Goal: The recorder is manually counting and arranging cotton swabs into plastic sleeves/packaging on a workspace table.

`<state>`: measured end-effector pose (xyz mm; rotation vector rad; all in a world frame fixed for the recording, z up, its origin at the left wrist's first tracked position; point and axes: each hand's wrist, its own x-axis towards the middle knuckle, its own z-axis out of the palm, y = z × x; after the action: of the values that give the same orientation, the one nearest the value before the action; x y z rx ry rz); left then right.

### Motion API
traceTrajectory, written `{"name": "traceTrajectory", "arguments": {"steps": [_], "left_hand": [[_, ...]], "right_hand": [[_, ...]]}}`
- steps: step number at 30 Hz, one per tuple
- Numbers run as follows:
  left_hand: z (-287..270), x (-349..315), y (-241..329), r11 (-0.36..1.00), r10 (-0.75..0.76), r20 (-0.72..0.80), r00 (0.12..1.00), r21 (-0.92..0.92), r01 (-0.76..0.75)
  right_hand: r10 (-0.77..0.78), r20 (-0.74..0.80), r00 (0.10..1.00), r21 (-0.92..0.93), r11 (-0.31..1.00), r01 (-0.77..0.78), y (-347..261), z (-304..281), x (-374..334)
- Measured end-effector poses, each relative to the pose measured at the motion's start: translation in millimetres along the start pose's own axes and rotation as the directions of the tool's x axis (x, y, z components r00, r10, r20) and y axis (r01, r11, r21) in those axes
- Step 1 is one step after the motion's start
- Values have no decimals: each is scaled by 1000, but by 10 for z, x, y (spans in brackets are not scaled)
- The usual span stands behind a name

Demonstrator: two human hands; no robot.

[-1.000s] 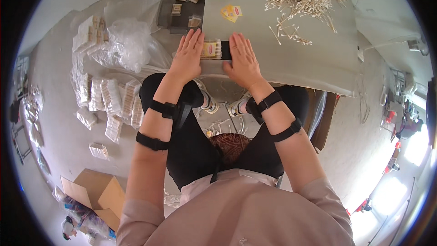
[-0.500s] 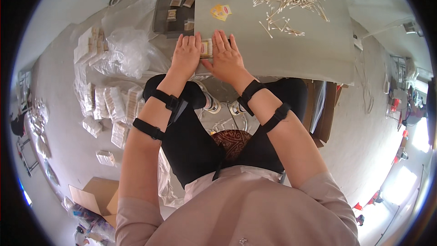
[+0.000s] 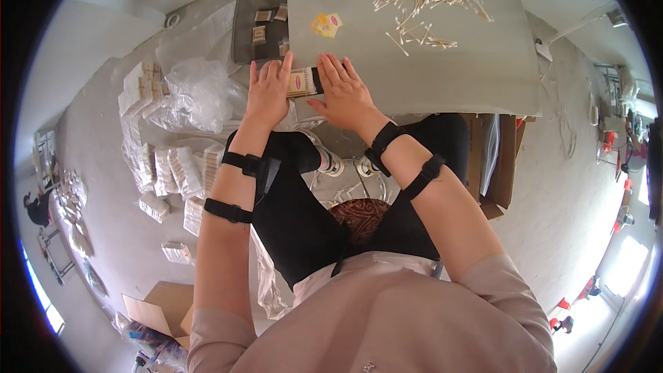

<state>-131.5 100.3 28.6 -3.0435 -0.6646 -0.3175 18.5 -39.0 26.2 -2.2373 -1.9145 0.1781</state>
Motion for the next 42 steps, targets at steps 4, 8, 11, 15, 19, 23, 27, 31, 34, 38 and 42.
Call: {"name": "traceTrajectory", "arguments": {"steps": [4, 8, 11, 15, 19, 23, 27, 31, 34, 38, 42], "left_hand": [[87, -2, -61, 1000, -2, 114, 993, -1, 3], [147, 60, -4, 999, 30, 82, 996, -25, -28], [187, 55, -22, 998, 41, 75, 996, -47, -38], [172, 58, -45, 996, 82, 80, 993, -30, -80], [131, 49, -72, 993, 119, 49, 992, -22, -118], [49, -37, -214, 997, 81, 122, 989, -10, -81], [-85, -181, -413, 999, 43, 97, 994, 11, -44], [-333, -435, -507, 996, -86, 240, 967, 55, 75], [-517, -683, -401, 998, -62, 187, 980, 24, 58], [-743, -836, 153, 987, -95, 191, 977, -111, 118], [-959, -693, 897, 958, 52, 124, 991, -288, -14]], "right_hand": [[29, 41, 999, -67, 997, -26, -92, -14, 24], [14, 54, 998, -72, 997, -10, -177, 41, 85], [5, 34, 999, -80, 997, -2, -226, 61, 118], [-28, 6, 1000, -38, 999, 29, -304, 56, 160], [-37, -10, 999, -29, 999, 37, -374, 63, 181], [-40, 13, 999, 18, 999, 40, -568, 53, 262], [-57, -38, 998, 43, 997, 59, -819, 49, 369], [-64, 5, 998, 108, 992, 63, -1157, -11, 319], [-88, -65, 994, 123, 988, 96, -1288, -151, 72], [-136, -39, 990, 208, 968, 141, -1146, -578, -419], [-107, 28, 994, 80, 991, 104, -867, -1044, -1030]]}}
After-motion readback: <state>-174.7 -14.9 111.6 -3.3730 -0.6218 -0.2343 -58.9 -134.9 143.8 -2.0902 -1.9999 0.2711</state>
